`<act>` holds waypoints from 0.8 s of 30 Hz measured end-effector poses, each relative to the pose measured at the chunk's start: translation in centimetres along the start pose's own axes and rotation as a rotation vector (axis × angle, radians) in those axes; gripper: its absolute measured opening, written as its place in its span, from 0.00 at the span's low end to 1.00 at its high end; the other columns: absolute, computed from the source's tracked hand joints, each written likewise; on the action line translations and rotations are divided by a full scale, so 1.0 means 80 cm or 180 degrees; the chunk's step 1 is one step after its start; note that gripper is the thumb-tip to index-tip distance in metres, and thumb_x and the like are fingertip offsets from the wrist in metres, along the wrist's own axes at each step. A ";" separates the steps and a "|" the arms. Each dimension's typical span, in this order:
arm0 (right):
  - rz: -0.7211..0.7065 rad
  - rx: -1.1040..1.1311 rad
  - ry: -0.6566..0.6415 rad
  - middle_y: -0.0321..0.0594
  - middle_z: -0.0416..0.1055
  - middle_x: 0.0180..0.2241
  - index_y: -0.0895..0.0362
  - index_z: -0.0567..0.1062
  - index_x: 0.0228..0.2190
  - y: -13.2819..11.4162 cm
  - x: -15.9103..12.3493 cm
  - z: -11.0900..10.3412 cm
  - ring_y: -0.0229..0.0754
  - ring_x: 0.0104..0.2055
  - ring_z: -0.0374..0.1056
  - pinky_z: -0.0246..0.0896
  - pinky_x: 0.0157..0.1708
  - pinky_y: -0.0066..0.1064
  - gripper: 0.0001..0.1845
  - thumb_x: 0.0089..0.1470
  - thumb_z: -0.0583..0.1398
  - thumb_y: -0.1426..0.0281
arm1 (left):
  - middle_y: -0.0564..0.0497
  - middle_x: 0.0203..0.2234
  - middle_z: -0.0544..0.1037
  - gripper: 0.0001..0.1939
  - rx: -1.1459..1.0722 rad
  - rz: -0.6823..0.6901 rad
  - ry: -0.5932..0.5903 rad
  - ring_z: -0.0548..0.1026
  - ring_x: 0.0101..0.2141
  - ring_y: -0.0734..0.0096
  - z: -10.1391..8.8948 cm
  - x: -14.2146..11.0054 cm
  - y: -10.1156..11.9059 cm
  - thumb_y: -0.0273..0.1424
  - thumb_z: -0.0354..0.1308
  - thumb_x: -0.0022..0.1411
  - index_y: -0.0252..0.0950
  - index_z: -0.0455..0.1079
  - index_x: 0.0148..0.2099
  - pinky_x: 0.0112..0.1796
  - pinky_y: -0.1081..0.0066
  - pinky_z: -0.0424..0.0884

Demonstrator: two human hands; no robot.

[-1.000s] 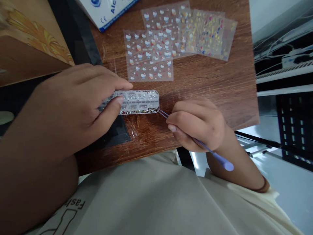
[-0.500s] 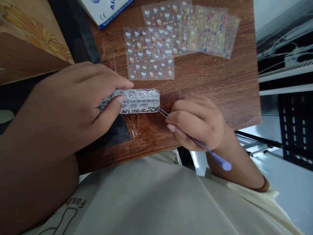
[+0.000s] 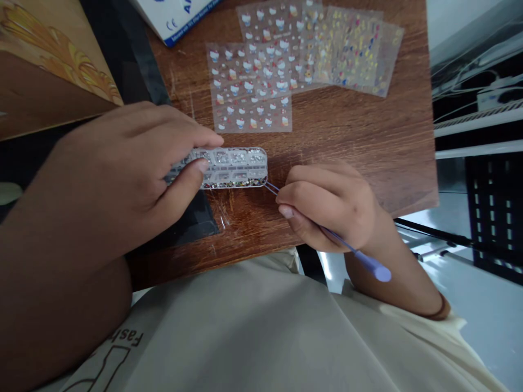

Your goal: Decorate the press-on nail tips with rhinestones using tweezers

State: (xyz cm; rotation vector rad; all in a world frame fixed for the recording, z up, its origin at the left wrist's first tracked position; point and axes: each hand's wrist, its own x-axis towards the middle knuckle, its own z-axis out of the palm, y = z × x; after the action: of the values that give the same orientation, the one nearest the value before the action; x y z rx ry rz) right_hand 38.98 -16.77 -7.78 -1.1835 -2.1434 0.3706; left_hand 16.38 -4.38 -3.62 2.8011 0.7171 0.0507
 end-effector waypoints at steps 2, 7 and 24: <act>0.0012 0.0014 -0.0018 0.38 0.69 0.28 0.58 0.72 0.34 0.001 -0.001 0.001 0.38 0.29 0.69 0.65 0.30 0.29 0.02 0.58 0.59 0.75 | 0.44 0.44 0.77 0.11 0.0020 -0.0021 -0.0010 0.75 0.49 0.48 0.000 0.000 0.000 0.26 0.50 0.68 0.32 0.71 0.49 0.47 0.51 0.74; 0.0034 0.0035 0.0041 0.38 0.68 0.29 0.57 0.72 0.35 0.004 -0.005 0.002 0.38 0.29 0.69 0.65 0.29 0.29 0.02 0.58 0.59 0.75 | 0.44 0.45 0.77 0.12 0.0012 -0.0013 -0.0009 0.76 0.49 0.49 0.001 0.000 -0.001 0.26 0.50 0.68 0.33 0.70 0.50 0.48 0.55 0.73; 0.0023 0.0061 0.0046 0.39 0.69 0.30 0.58 0.73 0.35 0.004 -0.005 0.002 0.37 0.30 0.68 0.65 0.30 0.29 0.04 0.58 0.59 0.77 | 0.43 0.45 0.77 0.12 -0.0030 0.0028 0.0004 0.76 0.47 0.46 -0.001 -0.001 -0.001 0.28 0.50 0.70 0.32 0.70 0.51 0.46 0.52 0.73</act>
State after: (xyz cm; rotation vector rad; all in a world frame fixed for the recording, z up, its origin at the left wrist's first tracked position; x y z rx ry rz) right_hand 39.25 -16.96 -8.21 -1.1800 -2.1192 0.3836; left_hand 16.26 -4.31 -3.56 2.7956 0.7032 0.0572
